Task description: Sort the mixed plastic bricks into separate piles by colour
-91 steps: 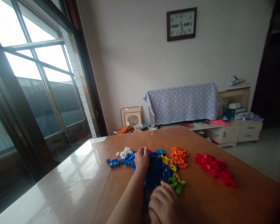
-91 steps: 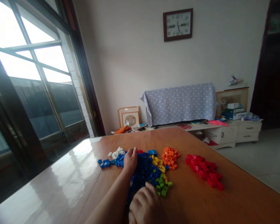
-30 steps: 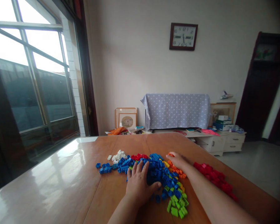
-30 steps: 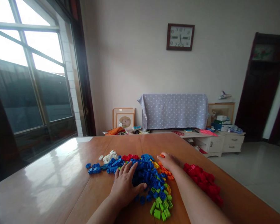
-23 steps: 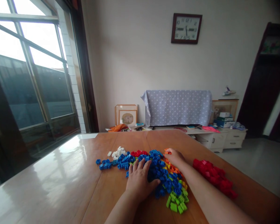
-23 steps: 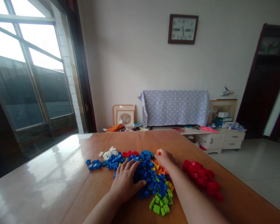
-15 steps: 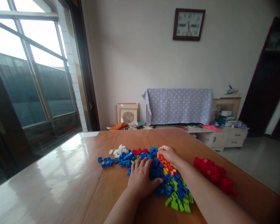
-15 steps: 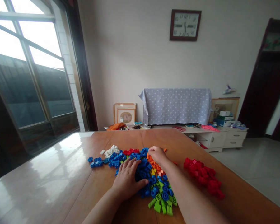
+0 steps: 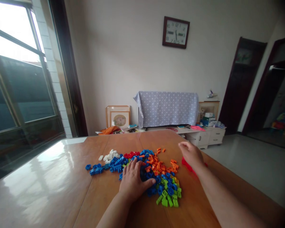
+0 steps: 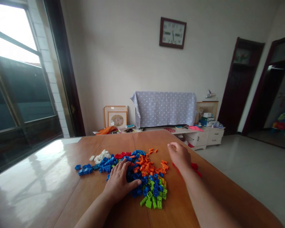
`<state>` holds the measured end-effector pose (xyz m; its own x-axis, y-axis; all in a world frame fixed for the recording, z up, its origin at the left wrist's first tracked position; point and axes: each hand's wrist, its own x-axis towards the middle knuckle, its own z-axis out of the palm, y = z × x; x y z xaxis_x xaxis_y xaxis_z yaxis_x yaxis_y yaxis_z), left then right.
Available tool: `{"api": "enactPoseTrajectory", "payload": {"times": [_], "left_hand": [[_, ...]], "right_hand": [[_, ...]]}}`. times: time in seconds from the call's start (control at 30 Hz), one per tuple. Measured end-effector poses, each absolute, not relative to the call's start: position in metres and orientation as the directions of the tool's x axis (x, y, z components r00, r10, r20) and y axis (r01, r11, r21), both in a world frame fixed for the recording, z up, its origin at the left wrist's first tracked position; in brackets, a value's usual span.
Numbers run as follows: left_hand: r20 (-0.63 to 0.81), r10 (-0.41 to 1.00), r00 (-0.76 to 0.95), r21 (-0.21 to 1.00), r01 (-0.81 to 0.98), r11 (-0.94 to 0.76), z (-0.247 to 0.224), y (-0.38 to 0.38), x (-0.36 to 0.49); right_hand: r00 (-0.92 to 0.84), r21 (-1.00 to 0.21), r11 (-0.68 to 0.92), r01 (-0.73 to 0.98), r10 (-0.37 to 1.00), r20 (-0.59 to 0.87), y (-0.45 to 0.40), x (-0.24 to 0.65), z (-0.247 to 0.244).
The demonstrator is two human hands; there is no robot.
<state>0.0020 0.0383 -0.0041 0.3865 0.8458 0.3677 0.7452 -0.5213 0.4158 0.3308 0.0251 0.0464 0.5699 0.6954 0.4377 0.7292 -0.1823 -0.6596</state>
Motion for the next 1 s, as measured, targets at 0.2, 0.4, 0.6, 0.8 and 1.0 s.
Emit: {"api": "enactPoseTrajectory", "payload": {"times": [0.2,0.4,0.6,0.8,1.0], "left_hand": [[0.343,0.847,0.405,0.403,0.751,-0.522,-0.002,0.038,0.002],[0.304,0.843,0.444,0.391,0.749,-0.535,0.005,0.032,0.001],[0.290,0.841,0.457,0.404,0.738,-0.540,0.007,0.029,-0.001],[0.326,0.825,0.461,0.429,0.706,-0.564,0.005,0.030,0.000],[0.381,0.830,0.407,0.529,0.641,-0.556,0.000,0.031,0.000]], "right_hand": [[0.690,-0.753,-0.359,0.551,0.704,0.169,0.002,0.411,0.003],[0.456,-0.773,-0.152,0.616,0.869,0.192,0.031,0.352,-0.017],[0.315,-0.825,-0.015,0.565,0.928,0.199,0.069,0.282,-0.014],[0.219,-0.894,0.037,0.447,0.964,0.150,0.092,0.239,0.000],[0.020,-0.933,0.124,0.337,0.990,0.139,0.095,0.196,0.020]]}}
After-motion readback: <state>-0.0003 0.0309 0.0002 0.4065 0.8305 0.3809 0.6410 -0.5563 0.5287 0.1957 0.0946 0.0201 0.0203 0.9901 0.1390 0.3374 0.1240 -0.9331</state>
